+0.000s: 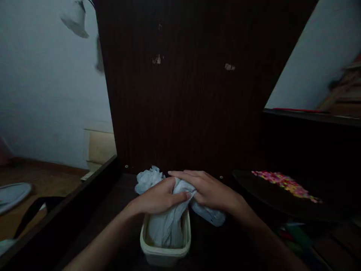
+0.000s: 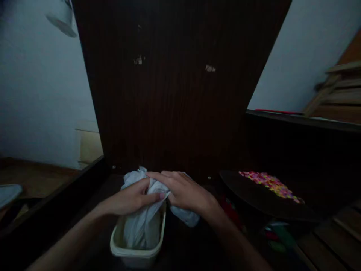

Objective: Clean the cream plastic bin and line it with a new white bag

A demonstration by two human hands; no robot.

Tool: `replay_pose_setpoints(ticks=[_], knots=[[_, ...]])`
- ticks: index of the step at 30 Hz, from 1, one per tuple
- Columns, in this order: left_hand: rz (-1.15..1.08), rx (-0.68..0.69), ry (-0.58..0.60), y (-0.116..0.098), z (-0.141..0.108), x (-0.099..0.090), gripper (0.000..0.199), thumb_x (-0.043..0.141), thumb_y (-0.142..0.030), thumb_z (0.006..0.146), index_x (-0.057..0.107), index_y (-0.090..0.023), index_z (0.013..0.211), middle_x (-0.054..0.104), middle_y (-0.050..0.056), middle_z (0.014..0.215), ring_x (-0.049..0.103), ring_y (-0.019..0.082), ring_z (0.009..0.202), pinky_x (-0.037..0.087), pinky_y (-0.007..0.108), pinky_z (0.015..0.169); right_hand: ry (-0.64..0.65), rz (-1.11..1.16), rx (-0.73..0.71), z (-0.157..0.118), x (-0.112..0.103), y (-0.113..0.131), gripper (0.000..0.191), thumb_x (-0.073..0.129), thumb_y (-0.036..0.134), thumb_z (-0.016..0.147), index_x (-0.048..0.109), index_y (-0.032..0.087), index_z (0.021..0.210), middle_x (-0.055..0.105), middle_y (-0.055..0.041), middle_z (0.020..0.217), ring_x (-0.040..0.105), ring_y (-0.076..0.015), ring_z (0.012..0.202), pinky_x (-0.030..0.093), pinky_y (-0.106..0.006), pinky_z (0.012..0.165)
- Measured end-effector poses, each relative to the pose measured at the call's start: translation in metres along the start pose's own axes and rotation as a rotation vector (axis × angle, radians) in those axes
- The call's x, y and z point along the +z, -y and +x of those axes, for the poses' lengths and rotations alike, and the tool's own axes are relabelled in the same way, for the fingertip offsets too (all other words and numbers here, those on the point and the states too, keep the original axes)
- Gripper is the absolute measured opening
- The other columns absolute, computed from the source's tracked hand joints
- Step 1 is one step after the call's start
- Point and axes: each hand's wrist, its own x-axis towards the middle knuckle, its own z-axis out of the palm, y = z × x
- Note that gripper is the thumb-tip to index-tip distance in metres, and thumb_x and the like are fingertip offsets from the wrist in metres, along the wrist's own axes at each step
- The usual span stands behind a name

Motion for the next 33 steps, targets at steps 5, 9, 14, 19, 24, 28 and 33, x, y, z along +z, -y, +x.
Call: replay_pose_setpoints(ticks=[5,9,14,19,24,28,33], knots=[[-0.204,0.084,0.077,-0.003,-0.007,0.0,0.042,0.072,-0.049,0.081,0.057,-0.016,0.102,0.056,-0.001,0.085,0.05,0.015,0.074,0.043,0.026,0.064,0.027,-0.005,0.087,0.002,-0.005,-0.001,0.067,0.052,0.002,0.072,0.061,0.021,0.136,0.073,-0.0082,0.123,0.067,-0.0237,0.11,0.049,-0.033,0.091],[-0.177,0.07,0.039,-0.003,-0.008,0.001,0.043,0.081,-0.041,0.073,0.057,-0.017,0.1,0.058,-0.003,0.083,0.052,0.015,0.074,0.044,0.025,0.064,0.044,-0.102,0.166,0.006,-0.01,0.004,0.021,0.056,0.007,0.079,0.07,0.017,0.09,0.074,-0.004,0.085,0.066,-0.0172,0.076,0.04,-0.026,0.066],[-0.101,0.136,-0.042,0.003,-0.007,0.0,0.032,0.076,-0.03,0.074,0.057,-0.018,0.096,0.059,-0.003,0.083,0.053,0.015,0.074,0.044,0.024,0.066,0.037,-0.194,0.2,0.004,-0.01,0.003,0.015,0.056,0.012,0.085,0.065,0.017,0.074,0.067,-0.0034,0.076,0.06,-0.0162,0.074,0.034,-0.027,0.065],[-0.017,0.152,-0.042,0.011,-0.008,-0.005,0.023,0.067,-0.033,0.079,0.063,-0.016,0.093,0.062,0.0,0.083,0.056,0.017,0.076,0.045,0.026,0.068,-0.012,-0.298,0.136,-0.001,-0.014,0.005,0.018,0.058,0.007,0.083,0.063,0.017,0.068,0.063,-0.0064,0.088,0.056,-0.0196,0.088,0.04,-0.031,0.076],[0.098,0.188,-0.052,0.01,-0.01,-0.005,0.02,0.056,-0.031,0.086,0.066,-0.015,0.083,0.061,-0.001,0.075,0.054,0.016,0.073,0.042,0.025,0.068,-0.053,-0.24,0.15,-0.004,-0.011,0.01,0.025,0.061,0.009,0.08,0.07,0.014,0.103,0.068,-0.0105,0.11,0.059,-0.0242,0.105,0.045,-0.038,0.095],[0.172,0.215,-0.112,0.007,-0.009,0.0,0.018,0.053,-0.025,0.084,0.066,-0.015,0.077,0.059,-0.002,0.069,0.052,0.015,0.068,0.038,0.024,0.063,-0.054,-0.112,0.084,-0.003,0.0,0.017,0.077,0.058,0.005,0.077,0.043,0.014,0.152,0.054,-0.0144,0.149,0.049,-0.0249,0.136,0.038,-0.04,0.113],[0.254,0.206,-0.195,0.003,-0.012,0.003,0.017,0.056,-0.021,0.082,0.072,-0.015,0.085,0.068,0.0,0.076,0.057,0.016,0.07,0.04,0.025,0.065,-0.037,-0.057,0.083,-0.001,0.005,0.025,0.067,0.046,0.002,0.081,0.049,0.016,0.146,0.063,-0.0138,0.14,0.06,-0.0241,0.126,0.045,-0.038,0.104]])
